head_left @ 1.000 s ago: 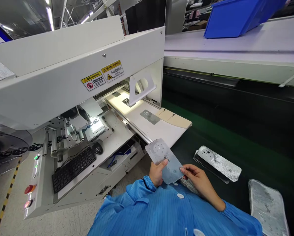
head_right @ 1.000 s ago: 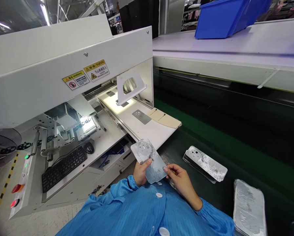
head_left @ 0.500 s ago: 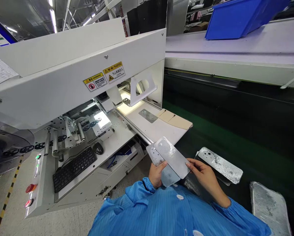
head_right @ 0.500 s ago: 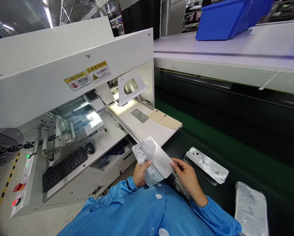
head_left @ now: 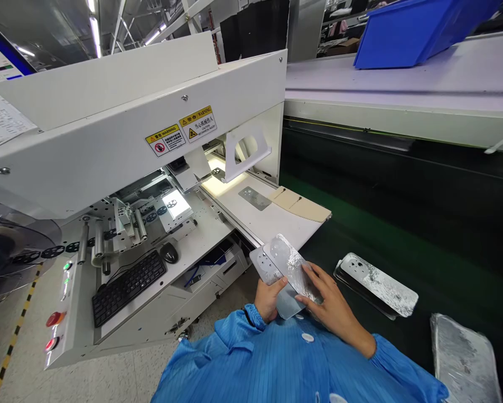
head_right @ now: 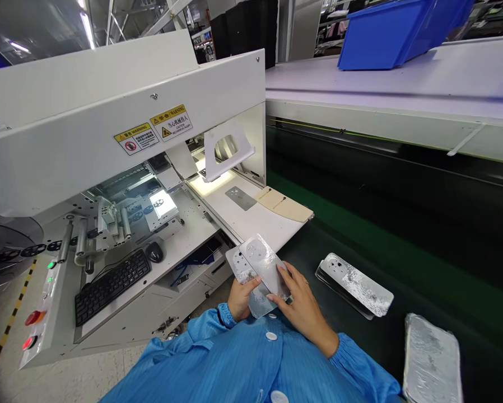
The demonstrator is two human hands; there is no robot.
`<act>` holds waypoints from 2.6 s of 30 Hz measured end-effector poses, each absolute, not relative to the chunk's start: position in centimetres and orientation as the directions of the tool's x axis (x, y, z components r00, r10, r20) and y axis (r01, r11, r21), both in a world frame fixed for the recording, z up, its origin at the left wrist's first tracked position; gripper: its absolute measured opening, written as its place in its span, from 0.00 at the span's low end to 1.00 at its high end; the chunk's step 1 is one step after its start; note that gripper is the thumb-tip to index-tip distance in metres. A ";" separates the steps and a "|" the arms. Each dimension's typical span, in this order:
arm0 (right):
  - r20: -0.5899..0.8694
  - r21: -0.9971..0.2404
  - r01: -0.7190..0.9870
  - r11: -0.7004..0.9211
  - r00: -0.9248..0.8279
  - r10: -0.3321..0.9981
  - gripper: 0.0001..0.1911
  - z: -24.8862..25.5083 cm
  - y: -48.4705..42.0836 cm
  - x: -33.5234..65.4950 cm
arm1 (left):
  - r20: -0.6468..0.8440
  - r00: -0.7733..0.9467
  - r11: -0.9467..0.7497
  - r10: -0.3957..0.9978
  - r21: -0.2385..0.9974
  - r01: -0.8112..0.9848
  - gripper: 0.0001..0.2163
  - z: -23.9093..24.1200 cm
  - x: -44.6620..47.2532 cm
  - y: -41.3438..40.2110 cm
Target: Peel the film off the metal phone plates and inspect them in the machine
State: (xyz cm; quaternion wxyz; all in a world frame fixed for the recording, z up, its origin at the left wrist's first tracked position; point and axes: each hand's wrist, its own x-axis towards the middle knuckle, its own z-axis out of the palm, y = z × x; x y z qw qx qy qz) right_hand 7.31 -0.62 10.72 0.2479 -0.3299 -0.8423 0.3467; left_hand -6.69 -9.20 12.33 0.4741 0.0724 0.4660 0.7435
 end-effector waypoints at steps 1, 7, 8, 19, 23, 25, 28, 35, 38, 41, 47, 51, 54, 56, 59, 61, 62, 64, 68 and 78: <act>0.184 -0.734 0.391 0.555 -0.673 0.717 0.37 10.5 -0.7 7.2 | -0.326 -0.536 -0.119 0.779 0.762 -0.636 0.27 12.3 -6.7 -9.2; 0.174 -0.695 0.410 0.590 -0.700 0.692 0.37 10.0 -0.7 7.0 | -0.324 -0.529 -0.117 0.784 0.760 -0.639 0.28 11.8 -6.8 -9.3; 0.177 -0.692 0.414 0.591 -0.697 0.695 0.37 9.9 -0.6 7.0 | -0.335 -0.536 -0.116 0.775 0.758 -0.642 0.29 11.8 -6.8 -9.3; 0.240 -0.480 0.601 0.640 -0.611 0.754 0.28 8.2 4.1 6.4 | -0.435 -0.509 -0.111 0.742 0.670 -0.734 0.28 12.1 -8.2 -10.4; 0.205 -0.384 0.644 0.662 -0.639 0.741 0.27 8.5 6.7 4.2 | -0.460 -0.523 -0.118 0.718 0.660 -0.742 0.30 11.9 -8.8 -10.7; 0.181 -0.340 0.663 0.667 -0.649 0.738 0.28 8.8 8.0 2.9 | -0.469 -0.522 -0.111 0.713 0.659 -0.744 0.30 11.7 -9.1 -10.9; 0.148 -0.290 0.679 0.675 -0.665 0.732 0.29 9.4 9.6 1.0 | -0.474 -0.531 -0.110 0.703 0.665 -0.739 0.29 11.6 -9.5 -11.1; 0.106 -0.293 0.685 0.667 -0.670 0.735 0.31 9.6 12.2 -2.1 | -0.469 -0.555 -0.125 0.687 0.676 -0.727 0.27 11.7 -10.4 -11.4; 0.087 -0.306 0.682 0.664 -0.675 0.733 0.31 9.4 12.8 -2.8 | -0.462 -0.561 -0.128 0.686 0.683 -0.719 0.28 11.7 -10.8 -11.3; 0.085 -0.293 0.673 0.679 -0.689 0.720 0.31 9.3 13.1 -3.2 | -0.452 -0.563 -0.133 0.692 0.687 -0.714 0.28 11.5 -11.0 -11.3; 0.103 -0.214 0.675 0.706 -0.704 0.703 0.30 8.8 12.3 -3.6 | -0.454 -0.562 -0.124 0.691 0.692 -0.711 0.27 11.0 -11.2 -11.1; 0.122 -0.215 0.585 0.782 -0.779 0.616 0.29 8.3 10.9 -4.5 | -0.460 -0.558 -0.109 0.691 0.696 -0.710 0.28 11.1 -11.2 -10.8; 0.095 -0.206 0.559 0.803 -0.806 0.585 0.30 7.8 10.0 -5.2 | -0.475 -0.549 -0.093 0.688 0.692 -0.716 0.29 11.4 -11.1 -10.6; 0.086 -0.194 0.560 0.805 -0.808 0.583 0.32 7.3 9.7 -5.5 | -0.478 -0.549 -0.090 0.686 0.692 -0.716 0.30 11.5 -11.1 -10.5; 0.113 -0.188 0.541 0.820 -0.817 0.565 0.33 6.6 9.5 -5.3 | -0.477 -0.553 -0.092 0.683 0.695 -0.713 0.30 11.6 -11.1 -10.5; 0.122 -0.193 0.527 0.827 -0.824 0.554 0.34 6.3 9.6 -5.1 | -0.472 -0.553 -0.091 0.686 0.699 -0.709 0.29 11.5 -11.1 -10.6; 0.120 -0.197 0.523 0.829 -0.827 0.550 0.34 6.3 9.7 -5.0 | -0.470 -0.552 -0.090 0.689 0.701 -0.708 0.29 11.4 -11.1 -10.6; 0.105 -0.203 0.520 0.830 -0.831 0.546 0.34 6.4 9.9 -5.0 | -0.469 -0.549 -0.084 0.692 0.702 -0.707 0.29 11.2 -11.2 -10.7; 0.078 -0.207 0.534 0.820 -0.826 0.558 0.35 7.0 10.2 -5.3 | -0.443 -0.562 -0.100 0.698 0.717 -0.690 0.30 10.5 -11.2 -10.8; 0.073 -0.223 0.531 0.817 -0.827 0.557 0.34 7.1 11.2 -5.6 | -0.449 -0.565 -0.103 0.692 0.714 -0.693 0.31 10.7 -11.2 -10.9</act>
